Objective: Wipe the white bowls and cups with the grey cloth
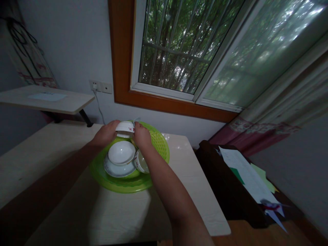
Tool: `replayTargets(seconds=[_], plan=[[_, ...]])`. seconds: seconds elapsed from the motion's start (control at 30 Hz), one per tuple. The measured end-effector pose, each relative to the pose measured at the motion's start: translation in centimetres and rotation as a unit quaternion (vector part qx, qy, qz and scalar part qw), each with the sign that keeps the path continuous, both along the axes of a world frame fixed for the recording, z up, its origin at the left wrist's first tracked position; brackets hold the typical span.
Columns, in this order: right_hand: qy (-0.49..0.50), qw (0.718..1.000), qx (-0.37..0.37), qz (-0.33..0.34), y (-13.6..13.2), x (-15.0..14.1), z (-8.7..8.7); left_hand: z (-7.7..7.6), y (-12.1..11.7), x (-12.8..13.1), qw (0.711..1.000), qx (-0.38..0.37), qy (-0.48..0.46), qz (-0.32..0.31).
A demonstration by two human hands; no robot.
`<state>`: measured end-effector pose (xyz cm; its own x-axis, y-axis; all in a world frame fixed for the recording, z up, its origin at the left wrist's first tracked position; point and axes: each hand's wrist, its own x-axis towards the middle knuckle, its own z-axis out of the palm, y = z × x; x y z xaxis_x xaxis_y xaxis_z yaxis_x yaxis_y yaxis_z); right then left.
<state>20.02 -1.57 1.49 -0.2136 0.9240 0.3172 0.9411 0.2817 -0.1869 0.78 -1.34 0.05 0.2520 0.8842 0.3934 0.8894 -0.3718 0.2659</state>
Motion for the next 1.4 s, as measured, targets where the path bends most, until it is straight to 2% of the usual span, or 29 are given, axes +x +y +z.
replayTargets(seconds=[0.17,0.27,0.37,0.63,0.8,0.93,1.07,1.23,1.4], plan=[[0.089,0.996,-0.010,-0.021,1.2,0.3,-1.3,-0.2,0.8,-0.3,0.994,0.024,-0.101,0.018],[0.129,0.990,-0.028,-0.048,2.0,0.4,-2.2,-0.6,1.3,-0.4,0.992,-0.019,-0.117,0.031],[0.136,0.988,-0.048,-0.047,2.3,0.5,-2.6,-1.1,1.6,-0.4,0.991,-0.063,-0.118,0.013],[0.051,0.998,-0.027,0.006,1.0,0.4,-1.3,-0.8,1.1,-0.5,0.994,-0.033,-0.098,-0.024],[-0.033,0.999,-0.002,0.009,0.0,-0.2,-0.5,-0.3,0.3,-0.1,0.999,-0.034,-0.018,0.006],[-0.052,0.998,0.013,0.018,-0.3,-0.6,-0.3,-0.1,-0.1,0.0,0.999,-0.021,0.033,0.021],[-0.020,1.000,0.017,0.014,0.2,-0.4,-0.7,-0.3,0.2,-0.1,1.000,0.000,0.021,0.022],[0.068,0.998,0.010,-0.004,1.8,0.4,-2.1,-0.6,0.9,-0.1,0.997,0.016,-0.071,0.015],[0.157,0.987,-0.013,-0.021,3.5,1.1,-3.5,-1.0,1.3,-0.1,0.993,-0.032,-0.109,-0.015]])
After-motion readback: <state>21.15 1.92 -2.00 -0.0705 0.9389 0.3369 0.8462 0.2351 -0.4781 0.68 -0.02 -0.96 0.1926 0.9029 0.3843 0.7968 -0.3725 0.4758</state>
